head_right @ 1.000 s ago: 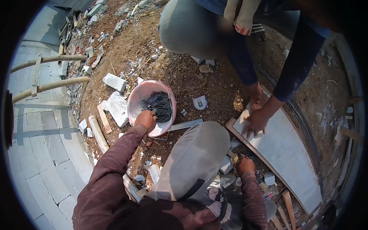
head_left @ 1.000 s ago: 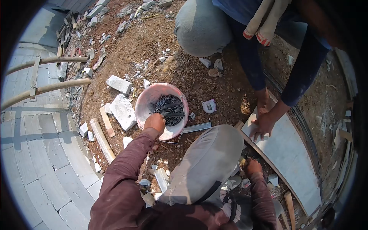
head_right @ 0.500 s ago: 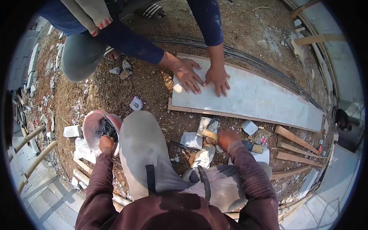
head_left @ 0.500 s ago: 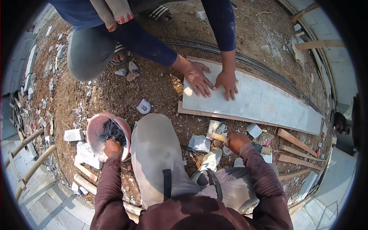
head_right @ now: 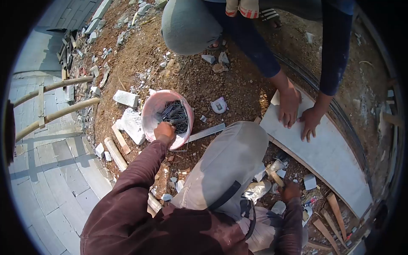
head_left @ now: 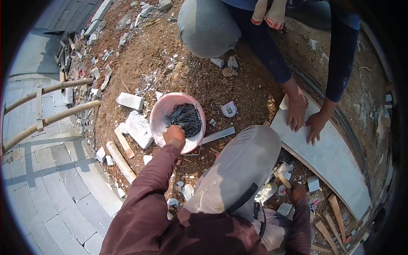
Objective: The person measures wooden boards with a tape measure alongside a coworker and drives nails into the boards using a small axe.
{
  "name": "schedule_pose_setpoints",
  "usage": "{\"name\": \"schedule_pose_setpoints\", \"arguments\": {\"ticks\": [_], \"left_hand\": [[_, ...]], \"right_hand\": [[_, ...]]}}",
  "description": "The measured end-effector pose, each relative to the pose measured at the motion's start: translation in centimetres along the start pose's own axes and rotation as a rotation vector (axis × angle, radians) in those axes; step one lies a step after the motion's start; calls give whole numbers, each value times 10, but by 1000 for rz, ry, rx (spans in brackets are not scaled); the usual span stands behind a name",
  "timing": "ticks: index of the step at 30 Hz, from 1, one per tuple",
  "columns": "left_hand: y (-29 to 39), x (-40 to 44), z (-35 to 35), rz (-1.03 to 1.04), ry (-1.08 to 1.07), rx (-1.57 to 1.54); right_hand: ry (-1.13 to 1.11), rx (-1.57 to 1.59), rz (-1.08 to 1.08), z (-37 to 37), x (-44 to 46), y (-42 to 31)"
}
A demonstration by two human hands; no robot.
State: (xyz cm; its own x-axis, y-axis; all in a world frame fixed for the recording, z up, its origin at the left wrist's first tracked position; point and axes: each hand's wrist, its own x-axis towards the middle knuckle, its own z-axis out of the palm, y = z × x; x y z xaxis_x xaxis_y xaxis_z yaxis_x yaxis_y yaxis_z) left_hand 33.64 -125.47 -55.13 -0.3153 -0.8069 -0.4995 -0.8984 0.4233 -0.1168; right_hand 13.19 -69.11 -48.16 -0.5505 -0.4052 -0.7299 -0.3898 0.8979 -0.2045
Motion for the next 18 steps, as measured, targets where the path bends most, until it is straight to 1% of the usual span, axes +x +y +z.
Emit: {"name": "schedule_pose_setpoints", "arguments": {"ticks": [1,4,7,10,11,13,14,18], "left_hand": [[2,-1,0,-13,4,5],[7,-3,1,-23,6,34],[11,-4,-2,-39,-22,47],[13,-5,-6,-41,-34,46],[13,-6,-6,-38,-35,44],[11,-12,-11,-9,-22,-7],[10,-14,-13,1,-15,-36],[6,-7,-5,-121,-3,-275]], "right_hand": [[-7,-21,-8,-3,-1,-3],[-55,33,134,-13,-4,-22],[83,46,-8,2,-2,-15],[47,177,1,-8,-7,-23],[31,150,19,-9,-5,-22],[-3,97,56,-7,-3,-18],[15,95,49,-7,-2,-15],[35,90,49,-5,1,-10]]}}
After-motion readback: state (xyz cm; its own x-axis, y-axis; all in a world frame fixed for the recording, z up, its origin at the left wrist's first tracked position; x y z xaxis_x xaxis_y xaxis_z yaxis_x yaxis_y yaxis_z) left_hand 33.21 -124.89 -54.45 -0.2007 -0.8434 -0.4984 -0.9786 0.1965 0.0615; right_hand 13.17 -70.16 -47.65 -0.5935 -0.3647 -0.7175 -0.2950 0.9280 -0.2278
